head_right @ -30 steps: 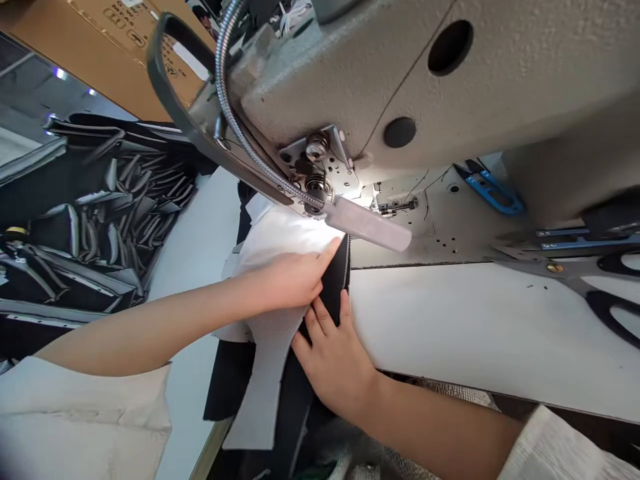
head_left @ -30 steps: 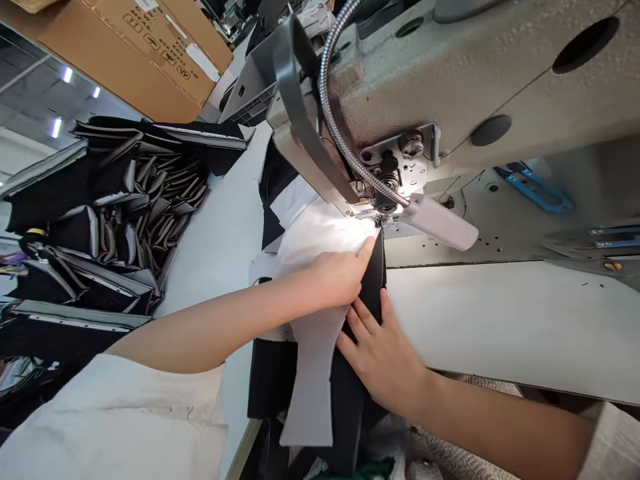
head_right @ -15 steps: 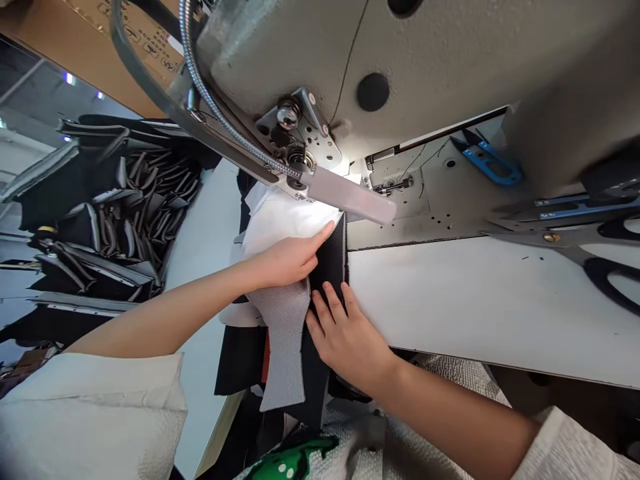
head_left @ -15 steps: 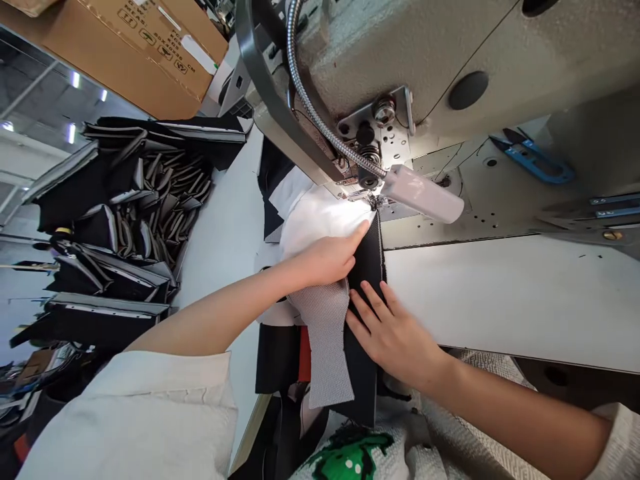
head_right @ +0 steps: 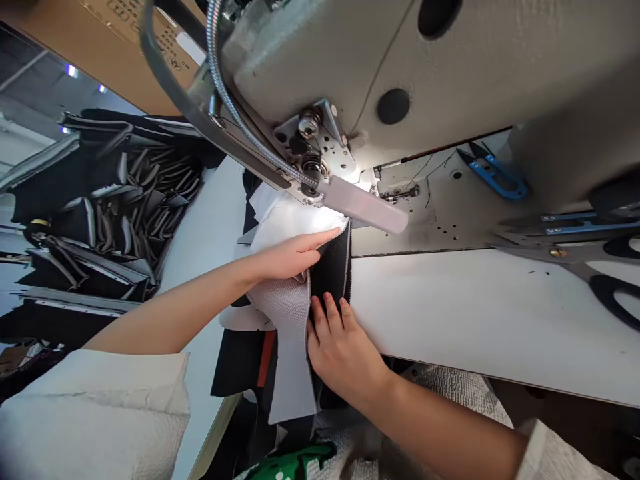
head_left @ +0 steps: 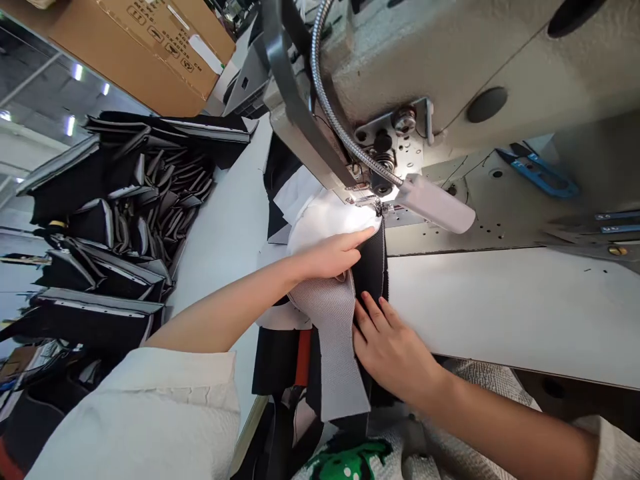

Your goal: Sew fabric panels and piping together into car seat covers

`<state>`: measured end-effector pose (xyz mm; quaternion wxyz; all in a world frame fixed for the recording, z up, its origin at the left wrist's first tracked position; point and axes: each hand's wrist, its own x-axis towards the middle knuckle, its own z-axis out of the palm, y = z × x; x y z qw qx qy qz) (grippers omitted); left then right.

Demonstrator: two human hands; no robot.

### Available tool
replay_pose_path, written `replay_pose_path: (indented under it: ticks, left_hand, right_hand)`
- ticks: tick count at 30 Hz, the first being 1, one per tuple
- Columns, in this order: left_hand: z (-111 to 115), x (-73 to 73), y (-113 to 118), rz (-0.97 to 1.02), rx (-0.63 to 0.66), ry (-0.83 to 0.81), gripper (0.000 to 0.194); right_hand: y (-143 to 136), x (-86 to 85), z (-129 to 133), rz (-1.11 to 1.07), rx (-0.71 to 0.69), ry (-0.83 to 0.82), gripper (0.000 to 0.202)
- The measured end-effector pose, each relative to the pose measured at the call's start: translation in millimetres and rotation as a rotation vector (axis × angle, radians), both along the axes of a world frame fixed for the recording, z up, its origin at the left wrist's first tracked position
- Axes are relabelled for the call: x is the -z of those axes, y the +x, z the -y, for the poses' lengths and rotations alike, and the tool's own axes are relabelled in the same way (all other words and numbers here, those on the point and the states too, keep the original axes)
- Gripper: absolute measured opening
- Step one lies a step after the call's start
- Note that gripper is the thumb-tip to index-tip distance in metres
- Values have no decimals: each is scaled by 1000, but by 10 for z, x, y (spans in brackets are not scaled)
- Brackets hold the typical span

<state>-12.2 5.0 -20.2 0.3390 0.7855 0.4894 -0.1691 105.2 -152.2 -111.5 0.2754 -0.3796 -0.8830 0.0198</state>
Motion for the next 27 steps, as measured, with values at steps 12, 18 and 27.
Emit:
replay_pose_path:
  ticks: [12, 18, 27]
  left_hand:
    - [37, -99, 143, -128, -7, -16, 69]
    - [-62, -63, 297, -206, 34, 99, 63]
    - [113, -85, 415, -527, 169, 201, 84]
  right_hand:
    - [281, -50, -201, 119, -200, 46, 34]
    - [277, -13, -347, 131, -160, 6, 24]
    - [281, -56, -513, 108, -116, -68, 23]
